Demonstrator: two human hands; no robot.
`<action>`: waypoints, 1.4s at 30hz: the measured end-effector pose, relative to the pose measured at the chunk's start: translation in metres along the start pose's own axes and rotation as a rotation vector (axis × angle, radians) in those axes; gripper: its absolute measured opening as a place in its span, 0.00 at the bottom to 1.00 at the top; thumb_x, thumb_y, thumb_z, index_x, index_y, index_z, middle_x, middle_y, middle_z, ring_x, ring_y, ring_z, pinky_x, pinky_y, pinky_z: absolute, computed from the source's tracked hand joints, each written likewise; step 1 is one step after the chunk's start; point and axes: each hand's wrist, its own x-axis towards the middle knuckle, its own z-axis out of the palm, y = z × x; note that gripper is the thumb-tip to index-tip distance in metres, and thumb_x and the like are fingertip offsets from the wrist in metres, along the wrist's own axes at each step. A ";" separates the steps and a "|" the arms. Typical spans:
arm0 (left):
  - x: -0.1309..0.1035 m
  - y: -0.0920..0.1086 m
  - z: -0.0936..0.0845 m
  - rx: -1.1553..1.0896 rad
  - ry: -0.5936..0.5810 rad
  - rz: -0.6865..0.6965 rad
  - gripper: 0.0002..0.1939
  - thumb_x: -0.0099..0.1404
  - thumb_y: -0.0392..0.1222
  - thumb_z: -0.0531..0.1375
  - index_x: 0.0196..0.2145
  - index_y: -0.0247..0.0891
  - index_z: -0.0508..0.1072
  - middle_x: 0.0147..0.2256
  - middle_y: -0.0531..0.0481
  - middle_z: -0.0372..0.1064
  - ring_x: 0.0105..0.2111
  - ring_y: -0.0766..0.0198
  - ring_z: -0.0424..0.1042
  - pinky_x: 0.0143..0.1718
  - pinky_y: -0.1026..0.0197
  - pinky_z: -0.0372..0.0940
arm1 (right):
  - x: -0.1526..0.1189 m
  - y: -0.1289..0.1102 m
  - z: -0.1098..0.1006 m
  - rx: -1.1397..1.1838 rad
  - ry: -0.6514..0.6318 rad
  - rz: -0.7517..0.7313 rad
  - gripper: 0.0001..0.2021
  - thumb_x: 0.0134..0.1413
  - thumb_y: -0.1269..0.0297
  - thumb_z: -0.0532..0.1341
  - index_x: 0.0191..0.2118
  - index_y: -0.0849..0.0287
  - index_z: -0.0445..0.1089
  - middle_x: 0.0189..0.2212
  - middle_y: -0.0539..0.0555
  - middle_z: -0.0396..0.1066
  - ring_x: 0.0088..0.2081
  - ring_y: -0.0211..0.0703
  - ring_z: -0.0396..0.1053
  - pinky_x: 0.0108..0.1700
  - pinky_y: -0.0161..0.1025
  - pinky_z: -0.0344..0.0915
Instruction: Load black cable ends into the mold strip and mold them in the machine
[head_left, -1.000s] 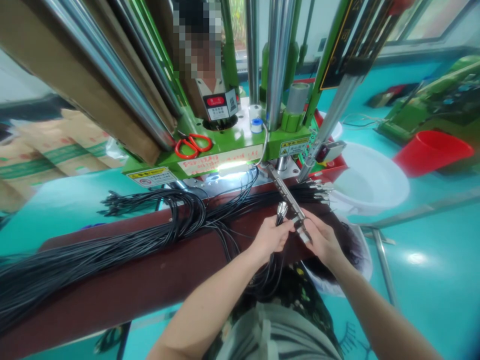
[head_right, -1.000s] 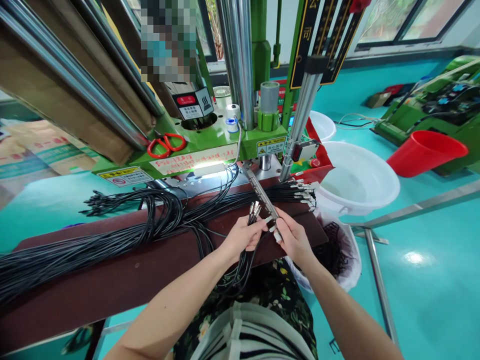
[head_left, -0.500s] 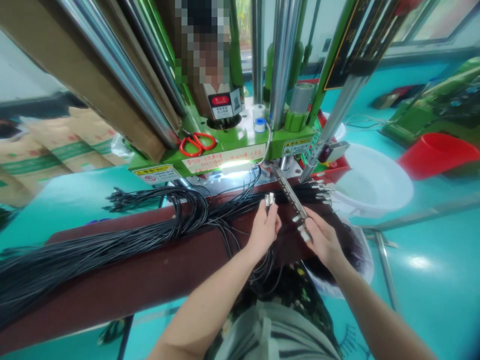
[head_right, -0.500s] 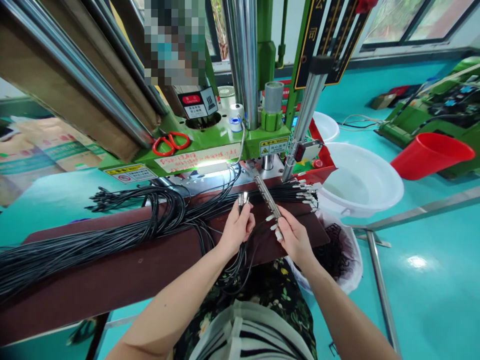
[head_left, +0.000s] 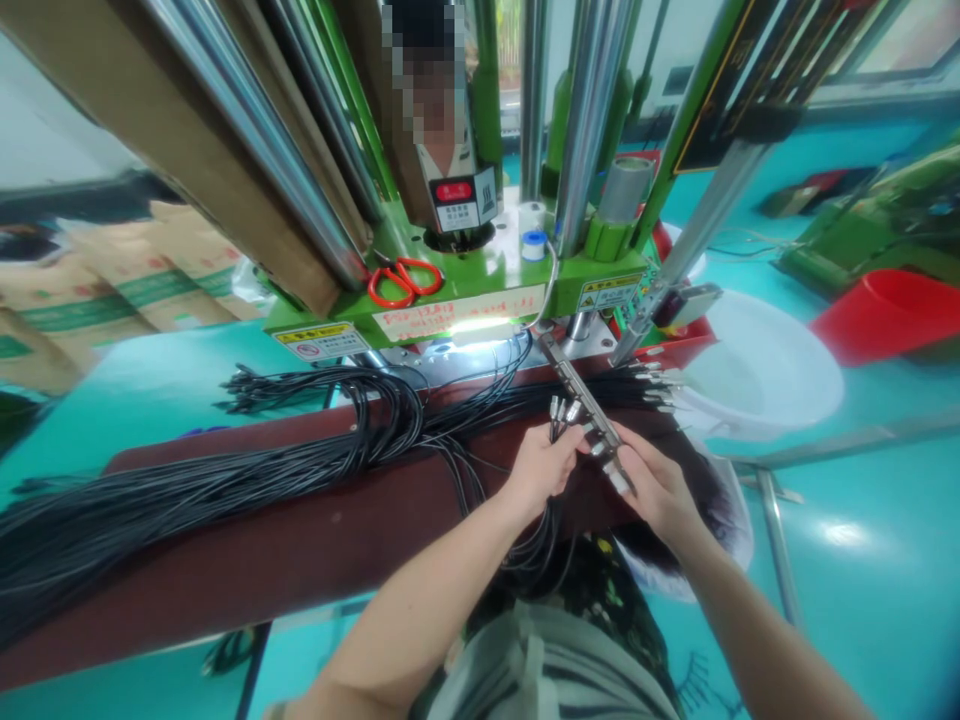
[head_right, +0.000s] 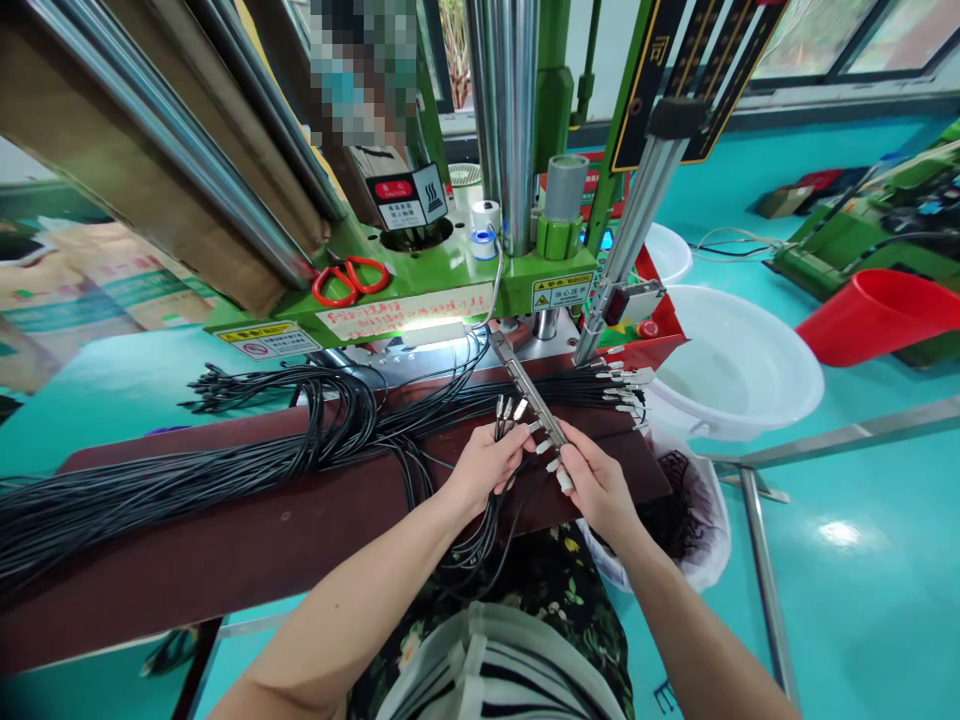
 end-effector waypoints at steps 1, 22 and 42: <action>0.000 0.000 0.000 -0.002 0.002 -0.004 0.15 0.57 0.50 0.57 0.23 0.35 0.65 0.10 0.62 0.46 0.08 0.77 0.44 0.09 0.71 0.42 | 0.000 0.000 0.000 -0.001 0.000 -0.002 0.23 0.49 0.51 0.59 0.52 0.53 0.66 0.28 0.52 0.68 0.24 0.36 0.63 0.20 0.30 0.60; -0.001 -0.001 0.000 0.099 0.072 0.074 0.13 0.57 0.47 0.55 0.22 0.36 0.64 0.10 0.62 0.49 0.08 0.75 0.46 0.09 0.70 0.44 | 0.000 -0.007 0.000 -0.408 -0.043 -0.203 0.24 0.55 0.55 0.52 0.55 0.62 0.63 0.21 0.49 0.64 0.19 0.33 0.57 0.19 0.31 0.57; 0.009 0.005 -0.011 0.176 0.168 0.278 0.15 0.51 0.51 0.61 0.28 0.35 0.71 0.15 0.59 0.55 0.14 0.75 0.52 0.16 0.69 0.49 | 0.002 -0.004 0.002 -0.025 0.006 -0.012 0.24 0.46 0.50 0.61 0.50 0.55 0.68 0.31 0.53 0.70 0.25 0.36 0.64 0.21 0.30 0.61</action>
